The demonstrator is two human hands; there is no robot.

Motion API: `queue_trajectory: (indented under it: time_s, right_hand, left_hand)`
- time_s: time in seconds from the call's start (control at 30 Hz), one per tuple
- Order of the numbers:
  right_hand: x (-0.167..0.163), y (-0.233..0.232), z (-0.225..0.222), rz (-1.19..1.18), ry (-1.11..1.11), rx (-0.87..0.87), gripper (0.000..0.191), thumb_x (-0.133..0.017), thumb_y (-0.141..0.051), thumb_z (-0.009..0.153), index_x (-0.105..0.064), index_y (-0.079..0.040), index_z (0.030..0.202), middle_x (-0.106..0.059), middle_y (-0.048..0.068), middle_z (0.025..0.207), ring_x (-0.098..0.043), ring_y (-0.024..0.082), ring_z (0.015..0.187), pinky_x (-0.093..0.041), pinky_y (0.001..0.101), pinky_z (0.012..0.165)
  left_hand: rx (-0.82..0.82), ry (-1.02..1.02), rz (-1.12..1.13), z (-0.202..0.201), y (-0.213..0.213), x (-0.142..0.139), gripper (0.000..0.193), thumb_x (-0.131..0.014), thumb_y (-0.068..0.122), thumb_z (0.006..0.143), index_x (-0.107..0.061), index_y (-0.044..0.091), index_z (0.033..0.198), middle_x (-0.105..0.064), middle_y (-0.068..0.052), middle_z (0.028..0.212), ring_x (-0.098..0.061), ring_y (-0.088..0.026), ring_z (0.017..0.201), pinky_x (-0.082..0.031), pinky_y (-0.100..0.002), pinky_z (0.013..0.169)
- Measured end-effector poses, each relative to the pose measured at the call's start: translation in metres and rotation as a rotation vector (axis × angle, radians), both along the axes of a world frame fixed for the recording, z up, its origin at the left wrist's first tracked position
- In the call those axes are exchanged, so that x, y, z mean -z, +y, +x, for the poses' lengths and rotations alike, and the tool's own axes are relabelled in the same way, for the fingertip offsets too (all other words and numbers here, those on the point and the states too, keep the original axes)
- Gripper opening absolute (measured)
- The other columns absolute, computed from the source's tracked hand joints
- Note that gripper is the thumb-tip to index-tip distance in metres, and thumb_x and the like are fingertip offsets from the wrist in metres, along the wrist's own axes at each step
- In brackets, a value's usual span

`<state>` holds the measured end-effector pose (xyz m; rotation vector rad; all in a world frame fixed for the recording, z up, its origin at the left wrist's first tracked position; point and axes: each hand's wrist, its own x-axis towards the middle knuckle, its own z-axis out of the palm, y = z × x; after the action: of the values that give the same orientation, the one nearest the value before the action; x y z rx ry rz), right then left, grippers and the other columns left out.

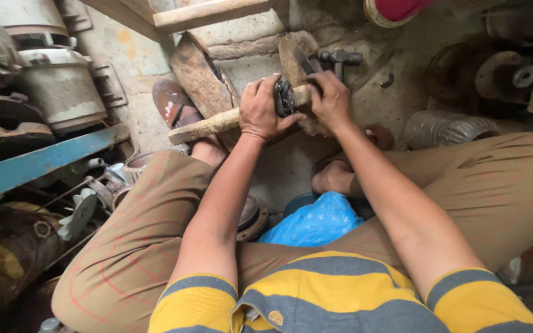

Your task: The person retrieves a cylindrical mechanical part and secures it between wooden blocks on the floor. They use a hammer and a chisel-like tool to repeatedly strike and adjust the part, occasionally repositioning it with both hands.

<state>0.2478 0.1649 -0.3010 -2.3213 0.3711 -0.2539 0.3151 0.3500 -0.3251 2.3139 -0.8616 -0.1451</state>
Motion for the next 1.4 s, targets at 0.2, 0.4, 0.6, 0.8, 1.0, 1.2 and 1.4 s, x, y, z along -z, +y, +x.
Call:
queue_trajectory:
  time_s: [0.2,0.4,0.6,0.8,1.0,1.2,1.4]
  right_hand:
    - [0.001,-0.015,0.003,0.122,0.051,-0.133,0.041,-0.083,-0.014,0.079,-0.064,-0.007,0.114,-0.063,0.017,0.11,-0.063,0.041,0.103,-0.052,0.0461,0.087]
    - [-0.004,-0.021,-0.002,0.094,0.123,-0.146,0.053,-0.084,-0.012,0.078,-0.058,-0.01,0.124,-0.059,0.016,0.123,-0.061,0.044,0.111,-0.051,0.0478,0.091]
    - [0.002,-0.016,-0.007,0.093,0.127,-0.129,0.052,-0.084,-0.013,0.082,-0.058,-0.009,0.127,-0.058,0.017,0.123,-0.06,0.044,0.111,-0.05,0.0495,0.09]
    - [0.015,-0.02,-0.009,0.06,0.125,-0.135,0.051,-0.083,-0.011,0.082,-0.058,-0.008,0.127,-0.058,0.017,0.124,-0.06,0.044,0.112,-0.051,0.0485,0.092]
    - [0.01,-0.029,-0.001,0.123,0.105,-0.169,0.04,-0.081,-0.019,0.086,-0.064,-0.007,0.12,-0.064,0.019,0.114,-0.064,0.042,0.105,-0.053,0.0467,0.089]
    - [-0.025,-0.042,0.005,0.126,0.154,-0.169,0.023,-0.064,-0.02,0.099,-0.068,-0.008,0.119,-0.071,0.016,0.108,-0.07,0.036,0.1,-0.054,0.0438,0.088]
    - [-0.047,-0.021,0.0,0.05,0.161,-0.304,0.023,-0.063,-0.017,0.093,-0.068,-0.005,0.111,-0.07,0.019,0.104,-0.066,0.042,0.098,-0.052,0.0493,0.084]
  left_hand:
    - [0.302,0.165,0.231,0.044,0.004,-0.025,0.148,-0.098,0.069,0.038,-0.03,0.0,0.149,-0.05,-0.029,0.139,-0.049,-0.046,0.126,-0.039,-0.053,0.104]
    - [0.422,0.383,0.703,0.064,-0.009,-0.042,0.135,-0.097,0.045,0.048,-0.029,0.008,0.159,-0.055,-0.019,0.138,-0.053,-0.04,0.13,-0.043,-0.053,0.107]
    - [0.35,0.184,0.693,0.033,-0.007,-0.038,0.119,-0.092,0.032,0.051,-0.034,0.001,0.149,-0.052,-0.022,0.13,-0.051,-0.04,0.123,-0.039,-0.05,0.108]
    - [0.198,-0.318,0.463,0.003,-0.001,-0.013,0.068,-0.062,0.011,0.092,-0.036,0.005,0.154,-0.049,-0.024,0.142,-0.049,-0.043,0.128,-0.04,-0.053,0.112]
    - [0.127,-0.279,0.447,-0.003,-0.001,-0.014,0.063,-0.057,0.011,0.094,-0.039,0.008,0.154,-0.048,-0.024,0.144,-0.049,-0.044,0.13,-0.041,-0.054,0.11]
    - [0.099,-0.276,0.403,-0.001,0.001,-0.017,0.064,-0.057,0.009,0.094,-0.038,0.007,0.156,-0.049,-0.024,0.146,-0.049,-0.046,0.131,-0.043,-0.054,0.11]
    - [0.098,-0.263,0.4,-0.001,0.001,-0.018,0.064,-0.057,0.01,0.094,-0.038,0.006,0.155,-0.047,-0.024,0.146,-0.048,-0.046,0.13,-0.042,-0.056,0.11]
